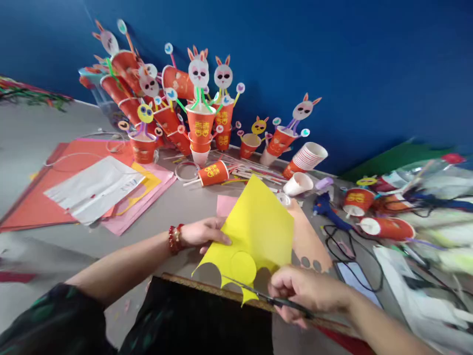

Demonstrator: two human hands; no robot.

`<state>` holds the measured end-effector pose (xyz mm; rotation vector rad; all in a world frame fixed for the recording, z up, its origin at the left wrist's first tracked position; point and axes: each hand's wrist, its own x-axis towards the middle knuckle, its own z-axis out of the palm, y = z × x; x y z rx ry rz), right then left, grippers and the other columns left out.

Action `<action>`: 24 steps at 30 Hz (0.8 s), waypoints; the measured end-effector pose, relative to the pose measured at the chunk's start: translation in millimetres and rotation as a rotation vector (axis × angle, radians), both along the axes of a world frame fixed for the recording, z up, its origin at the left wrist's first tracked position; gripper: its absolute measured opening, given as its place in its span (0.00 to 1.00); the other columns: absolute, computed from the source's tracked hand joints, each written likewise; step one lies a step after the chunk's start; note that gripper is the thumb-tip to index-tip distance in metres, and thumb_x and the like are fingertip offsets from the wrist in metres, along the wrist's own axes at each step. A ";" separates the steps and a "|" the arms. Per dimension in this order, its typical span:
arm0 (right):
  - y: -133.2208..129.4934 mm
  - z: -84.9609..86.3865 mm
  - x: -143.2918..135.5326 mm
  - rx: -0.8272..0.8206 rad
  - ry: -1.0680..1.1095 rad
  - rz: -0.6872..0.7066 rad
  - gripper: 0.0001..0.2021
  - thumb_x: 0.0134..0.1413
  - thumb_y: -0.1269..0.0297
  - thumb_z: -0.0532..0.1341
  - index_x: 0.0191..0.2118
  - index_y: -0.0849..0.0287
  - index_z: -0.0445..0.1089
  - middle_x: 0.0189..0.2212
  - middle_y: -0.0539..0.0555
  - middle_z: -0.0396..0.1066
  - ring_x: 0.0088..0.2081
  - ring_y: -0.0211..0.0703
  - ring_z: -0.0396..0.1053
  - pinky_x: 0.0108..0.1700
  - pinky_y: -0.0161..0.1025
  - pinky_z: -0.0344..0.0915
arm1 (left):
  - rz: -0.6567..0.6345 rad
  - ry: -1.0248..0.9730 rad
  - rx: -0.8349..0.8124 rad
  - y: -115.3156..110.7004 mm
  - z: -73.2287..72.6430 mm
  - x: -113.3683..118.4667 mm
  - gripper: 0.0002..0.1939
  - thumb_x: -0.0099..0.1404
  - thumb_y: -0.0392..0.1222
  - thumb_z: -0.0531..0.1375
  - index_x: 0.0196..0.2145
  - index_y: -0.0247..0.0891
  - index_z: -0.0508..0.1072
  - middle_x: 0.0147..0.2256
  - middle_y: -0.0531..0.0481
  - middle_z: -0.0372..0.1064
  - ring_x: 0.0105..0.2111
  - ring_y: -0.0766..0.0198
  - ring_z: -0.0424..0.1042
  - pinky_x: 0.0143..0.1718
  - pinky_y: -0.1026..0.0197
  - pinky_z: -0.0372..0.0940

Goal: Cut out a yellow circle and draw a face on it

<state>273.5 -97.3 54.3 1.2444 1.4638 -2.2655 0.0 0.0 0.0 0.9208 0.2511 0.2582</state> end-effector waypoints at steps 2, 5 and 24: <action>-0.3 -0.3 0.5 -0.014 -0.003 -0.007 0.26 0.44 0.42 0.71 0.29 0.63 0.68 0.20 0.47 0.67 0.18 0.30 0.63 0.21 0.26 0.56 | 0.001 0.000 -0.003 0.1 0.1 -0.6 0.10 0.60 0.40 0.67 0.37 0.31 0.75 0.20 0.54 0.73 0.07 0.75 0.59 0.06 0.75 0.48; -0.1 0.4 0.4 -0.023 0.001 -0.025 0.26 0.43 0.42 0.71 0.30 0.63 0.69 0.19 0.46 0.67 0.18 0.30 0.62 0.21 0.26 0.56 | 0.001 0.002 -0.004 0.5 0.1 -1.2 0.11 0.60 0.40 0.67 0.37 0.31 0.75 0.20 0.53 0.73 0.08 0.74 0.60 0.06 0.75 0.48; -0.8 5.1 0.2 -0.016 -0.035 -0.095 0.22 0.44 0.48 0.73 0.26 0.62 0.69 0.16 0.45 0.66 0.17 0.29 0.61 0.21 0.26 0.55 | -0.004 -0.009 0.019 1.8 -1.1 -1.2 0.11 0.61 0.43 0.67 0.36 0.30 0.75 0.18 0.53 0.72 0.08 0.73 0.60 0.07 0.74 0.52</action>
